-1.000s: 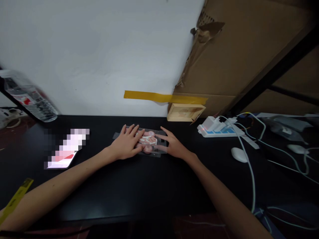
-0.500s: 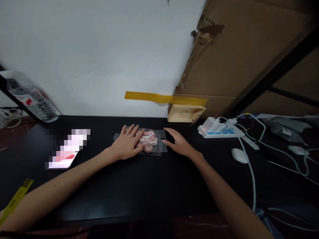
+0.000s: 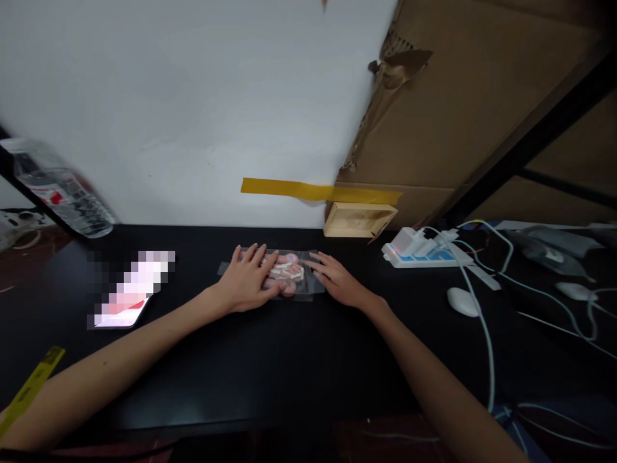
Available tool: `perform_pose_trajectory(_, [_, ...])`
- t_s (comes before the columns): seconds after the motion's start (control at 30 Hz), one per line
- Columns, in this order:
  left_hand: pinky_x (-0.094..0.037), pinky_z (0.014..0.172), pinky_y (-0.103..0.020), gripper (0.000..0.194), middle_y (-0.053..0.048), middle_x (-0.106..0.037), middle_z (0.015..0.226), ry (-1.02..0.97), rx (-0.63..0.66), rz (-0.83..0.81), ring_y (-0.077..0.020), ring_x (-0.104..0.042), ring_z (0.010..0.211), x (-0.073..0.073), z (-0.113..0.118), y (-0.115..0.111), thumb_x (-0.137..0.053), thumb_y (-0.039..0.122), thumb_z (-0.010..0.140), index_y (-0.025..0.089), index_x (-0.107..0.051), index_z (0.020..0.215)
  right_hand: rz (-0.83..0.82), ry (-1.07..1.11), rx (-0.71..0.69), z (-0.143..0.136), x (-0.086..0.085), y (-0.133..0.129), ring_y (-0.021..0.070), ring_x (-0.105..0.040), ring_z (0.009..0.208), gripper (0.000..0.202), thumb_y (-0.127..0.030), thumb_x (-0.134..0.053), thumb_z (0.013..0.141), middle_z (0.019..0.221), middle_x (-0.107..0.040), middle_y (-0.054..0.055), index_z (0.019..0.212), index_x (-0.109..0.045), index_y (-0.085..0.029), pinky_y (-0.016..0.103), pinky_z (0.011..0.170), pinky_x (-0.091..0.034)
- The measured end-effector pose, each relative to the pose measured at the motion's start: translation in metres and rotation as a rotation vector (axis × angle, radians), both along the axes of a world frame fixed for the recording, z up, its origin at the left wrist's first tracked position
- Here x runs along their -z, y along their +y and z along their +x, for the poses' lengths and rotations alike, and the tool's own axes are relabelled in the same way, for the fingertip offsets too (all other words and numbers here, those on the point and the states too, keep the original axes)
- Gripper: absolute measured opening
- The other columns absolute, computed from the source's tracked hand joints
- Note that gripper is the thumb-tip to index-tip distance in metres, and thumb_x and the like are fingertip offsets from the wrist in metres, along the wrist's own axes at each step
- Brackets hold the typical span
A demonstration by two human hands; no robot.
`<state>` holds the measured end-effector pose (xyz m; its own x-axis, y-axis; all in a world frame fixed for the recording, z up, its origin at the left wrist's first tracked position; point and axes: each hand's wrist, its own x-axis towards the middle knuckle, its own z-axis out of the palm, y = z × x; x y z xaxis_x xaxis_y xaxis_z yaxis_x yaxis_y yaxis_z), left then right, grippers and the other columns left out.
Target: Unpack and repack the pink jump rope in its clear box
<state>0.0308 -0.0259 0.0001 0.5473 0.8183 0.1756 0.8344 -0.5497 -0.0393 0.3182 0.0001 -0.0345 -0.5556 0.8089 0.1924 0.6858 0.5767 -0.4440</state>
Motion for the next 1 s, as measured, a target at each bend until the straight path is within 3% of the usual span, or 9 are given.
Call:
perform_pose_trajectory(0.2, [-0.017,0.112,-0.066,0.090,-0.019,-0.042,0.150,-0.034,0.086,-0.036,-0.0415,-0.039,0.136,-0.005,-0.012,0.010,-0.040,0.082,0.085,0.022,-0.034,0.152,-0.009,0.051,0.088,0.011,0.003,0.006,0.0302,-0.036,0.144,0.049,-0.051,-0.042,0.099,0.148,-0.051,0.010,0.138,-0.058,-0.025,0.057,0.118,-0.030])
perform_pose_trajectory(0.3, [-0.016,0.114,-0.065,0.096,-0.018,-0.039,0.153,-0.061,0.096,-0.044,-0.0410,-0.035,0.139,-0.001,-0.014,0.017,-0.045,0.084,0.080,0.023,-0.032,0.153,-0.014,0.086,0.114,0.012,0.000,0.007,0.0300,-0.042,0.141,0.046,-0.051,-0.043,0.098,0.143,-0.057,0.009,0.133,-0.061,-0.026,0.057,0.117,-0.032])
perform_pose_trajectory(0.47, [-0.015,0.115,-0.064,0.096,-0.016,-0.038,0.154,-0.091,0.092,-0.052,-0.0391,-0.033,0.142,0.001,-0.015,0.021,-0.051,0.082,0.079,0.024,-0.032,0.153,0.003,0.257,0.176,0.006,-0.014,0.003,0.0256,-0.053,0.132,0.047,-0.049,-0.036,0.102,0.140,-0.059,0.007,0.139,-0.055,-0.029,0.050,0.115,-0.037])
perform_pose_trajectory(0.73, [-0.022,0.114,-0.061,0.092,-0.018,-0.043,0.150,-0.085,0.107,-0.033,-0.0380,-0.038,0.138,-0.003,-0.014,0.020,-0.053,0.080,0.080,0.020,-0.038,0.149,0.024,0.098,0.069,-0.003,-0.009,-0.008,0.0297,-0.041,0.141,0.051,-0.051,-0.049,0.096,0.149,-0.050,0.010,0.142,-0.054,-0.028,0.056,0.116,-0.034])
perform_pose_trajectory(1.0, [-0.027,0.112,-0.057,0.089,-0.019,-0.050,0.140,-0.113,0.154,-0.008,-0.0380,-0.043,0.133,-0.002,-0.015,0.022,-0.053,0.080,0.080,0.019,-0.045,0.144,0.011,-0.020,0.021,-0.014,-0.004,-0.012,0.0309,-0.032,0.147,0.056,-0.052,-0.036,0.101,0.154,-0.044,0.012,0.146,-0.049,-0.021,0.055,0.119,-0.029])
